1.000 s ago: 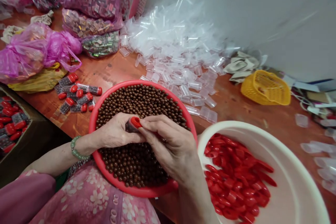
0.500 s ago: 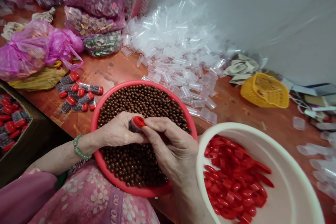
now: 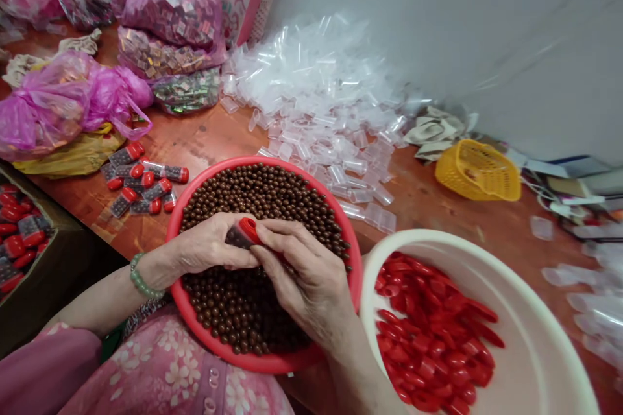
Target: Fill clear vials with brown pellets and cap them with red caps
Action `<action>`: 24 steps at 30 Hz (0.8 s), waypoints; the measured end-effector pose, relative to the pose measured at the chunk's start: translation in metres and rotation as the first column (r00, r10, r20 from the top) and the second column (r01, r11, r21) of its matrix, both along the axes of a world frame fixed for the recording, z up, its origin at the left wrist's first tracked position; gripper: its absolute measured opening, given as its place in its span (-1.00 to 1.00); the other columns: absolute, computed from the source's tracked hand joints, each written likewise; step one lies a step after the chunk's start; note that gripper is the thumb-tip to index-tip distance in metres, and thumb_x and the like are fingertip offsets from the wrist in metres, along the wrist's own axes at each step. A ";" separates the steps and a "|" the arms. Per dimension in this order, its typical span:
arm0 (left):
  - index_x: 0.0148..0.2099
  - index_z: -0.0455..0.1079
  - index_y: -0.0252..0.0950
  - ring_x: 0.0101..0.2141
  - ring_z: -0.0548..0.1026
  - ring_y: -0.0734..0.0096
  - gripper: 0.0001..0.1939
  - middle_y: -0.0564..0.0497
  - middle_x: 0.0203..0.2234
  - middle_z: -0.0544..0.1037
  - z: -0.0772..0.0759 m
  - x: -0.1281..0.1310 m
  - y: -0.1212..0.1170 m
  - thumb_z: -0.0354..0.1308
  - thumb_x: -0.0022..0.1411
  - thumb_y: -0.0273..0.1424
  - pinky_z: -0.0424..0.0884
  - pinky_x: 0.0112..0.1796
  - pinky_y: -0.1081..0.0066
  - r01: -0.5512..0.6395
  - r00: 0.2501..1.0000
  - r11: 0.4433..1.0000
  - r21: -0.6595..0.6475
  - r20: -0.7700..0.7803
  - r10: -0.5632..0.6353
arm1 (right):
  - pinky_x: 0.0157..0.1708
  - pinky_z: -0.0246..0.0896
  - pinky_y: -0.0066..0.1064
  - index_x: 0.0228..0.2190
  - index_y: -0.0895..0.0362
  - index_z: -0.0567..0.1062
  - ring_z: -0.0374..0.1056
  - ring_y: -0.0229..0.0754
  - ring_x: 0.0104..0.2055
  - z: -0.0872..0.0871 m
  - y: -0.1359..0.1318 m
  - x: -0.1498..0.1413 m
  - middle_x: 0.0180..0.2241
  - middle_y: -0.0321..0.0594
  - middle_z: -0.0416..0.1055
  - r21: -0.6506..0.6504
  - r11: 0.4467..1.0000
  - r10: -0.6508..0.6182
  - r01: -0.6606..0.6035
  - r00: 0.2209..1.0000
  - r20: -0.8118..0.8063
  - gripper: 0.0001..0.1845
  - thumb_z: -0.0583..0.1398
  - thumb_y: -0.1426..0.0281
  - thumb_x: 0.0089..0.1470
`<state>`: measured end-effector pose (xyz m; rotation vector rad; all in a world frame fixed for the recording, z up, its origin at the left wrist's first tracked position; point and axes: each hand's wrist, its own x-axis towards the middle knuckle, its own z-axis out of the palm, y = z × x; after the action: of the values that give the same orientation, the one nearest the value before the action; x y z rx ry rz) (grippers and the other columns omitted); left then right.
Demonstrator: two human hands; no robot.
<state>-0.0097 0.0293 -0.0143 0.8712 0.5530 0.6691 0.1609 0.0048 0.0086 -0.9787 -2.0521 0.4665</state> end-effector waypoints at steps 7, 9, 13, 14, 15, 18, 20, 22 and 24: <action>-0.24 0.27 -0.33 -0.65 0.25 0.71 -0.51 0.14 -0.51 0.37 0.002 0.000 -0.001 0.18 0.17 0.04 0.11 -0.64 0.58 -0.083 0.996 0.996 0.023 0.038 0.082 | -0.31 0.44 -0.42 -0.15 -0.04 0.59 0.43 -0.24 -0.24 0.006 0.009 0.008 -0.26 -0.22 0.42 -0.154 0.988 -0.014 -0.002 0.995 -0.100 -0.69 0.28 0.53 0.08; -0.22 0.29 -0.33 -0.66 0.27 0.72 -0.56 0.14 -0.50 0.38 0.002 0.000 -0.001 0.15 0.23 0.00 0.11 -0.64 0.60 -0.120 0.993 0.989 0.091 -0.004 0.121 | -0.28 0.46 -0.40 -0.11 -0.03 0.58 0.44 -0.23 -0.23 0.007 0.011 0.009 -0.28 -0.23 0.46 -0.256 0.967 -0.046 0.003 0.986 -0.162 -0.67 0.30 0.48 0.06; -0.16 0.30 -0.32 -0.64 0.31 0.71 -0.58 0.11 -0.45 0.43 0.002 0.000 0.000 0.13 0.25 -0.03 0.13 -0.63 0.60 -0.120 0.992 0.987 0.112 -0.017 0.122 | -0.46 0.43 -0.52 -0.13 -0.03 0.50 0.46 -0.31 -0.45 0.002 0.013 0.005 -0.36 -0.35 0.54 -0.443 0.896 -0.252 0.019 0.844 -0.474 -0.60 0.38 0.45 -0.04; -0.16 0.29 -0.32 -0.64 0.30 0.71 -0.58 0.10 -0.45 0.43 0.002 0.000 0.000 0.13 0.26 -0.03 0.14 -0.63 0.60 -0.109 0.994 0.987 0.117 -0.021 0.112 | -0.52 0.40 -0.55 -0.18 -0.02 0.49 0.44 -0.33 -0.51 -0.001 0.013 0.002 -0.38 -0.37 0.56 -0.455 0.890 -0.289 0.021 0.798 -0.529 -0.64 0.39 0.45 -0.05; -0.17 0.29 -0.33 -0.65 0.29 0.71 -0.58 0.10 -0.45 0.43 0.002 0.000 -0.001 0.11 0.26 -0.03 0.14 -0.62 0.59 -0.094 0.995 0.987 0.129 -0.030 0.099 | -0.55 0.38 -0.56 -0.23 0.00 0.49 0.44 -0.33 -0.53 -0.003 0.012 0.000 -0.39 -0.37 0.57 -0.452 0.891 -0.313 0.035 0.769 -0.558 -0.68 0.39 0.45 -0.05; -0.22 0.28 -0.33 -0.65 0.25 0.71 -0.58 0.12 -0.49 0.38 0.001 0.000 -0.003 0.06 0.30 -0.02 0.16 -0.60 0.57 -0.060 0.996 0.984 0.170 -0.058 0.071 | -0.43 0.45 -0.49 -0.23 0.03 0.54 0.51 -0.27 -0.41 -0.008 0.007 -0.006 -0.32 -0.29 0.60 -0.388 0.906 -0.355 0.171 0.806 -0.473 -0.78 0.35 0.44 0.02; -0.24 0.26 -0.33 -0.62 0.24 0.69 -0.60 0.14 -0.53 0.34 0.002 -0.001 -0.004 0.09 0.29 -0.04 0.17 -0.57 0.56 -0.064 0.997 0.980 0.188 -0.039 0.073 | -0.27 0.48 -0.39 -0.14 0.03 0.56 0.53 -0.21 -0.28 -0.006 0.005 -0.005 -0.25 -0.24 0.60 -0.271 0.943 -0.280 0.192 0.897 -0.341 -0.75 0.30 0.43 0.09; -0.22 0.25 -0.33 -0.60 0.22 0.67 -0.60 0.17 -0.56 0.29 0.003 -0.002 -0.005 0.18 0.23 -0.07 0.16 -0.54 0.55 -0.075 0.997 0.981 0.181 0.006 0.076 | -0.15 0.47 -0.30 -0.05 0.02 0.54 0.52 -0.15 -0.17 -0.001 0.005 -0.002 -0.17 -0.19 0.58 -0.157 0.983 -0.129 0.098 0.972 -0.198 -0.70 0.24 0.43 0.16; -0.18 0.27 -0.34 -0.58 0.19 0.66 -0.57 0.19 -0.57 0.26 0.005 -0.005 -0.005 0.28 0.15 -0.11 0.14 -0.53 0.53 -0.049 0.998 0.989 0.140 0.048 0.043 | -0.08 0.45 -0.25 0.06 0.01 0.47 0.50 -0.09 -0.07 0.006 0.007 0.003 -0.08 -0.14 0.55 -0.102 0.995 0.010 -0.018 0.997 -0.081 -0.62 0.20 0.41 0.20</action>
<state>-0.0144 0.0241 -0.0098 0.9756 0.4911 0.7754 0.1644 0.0115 0.0145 -0.9902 -1.9803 0.6140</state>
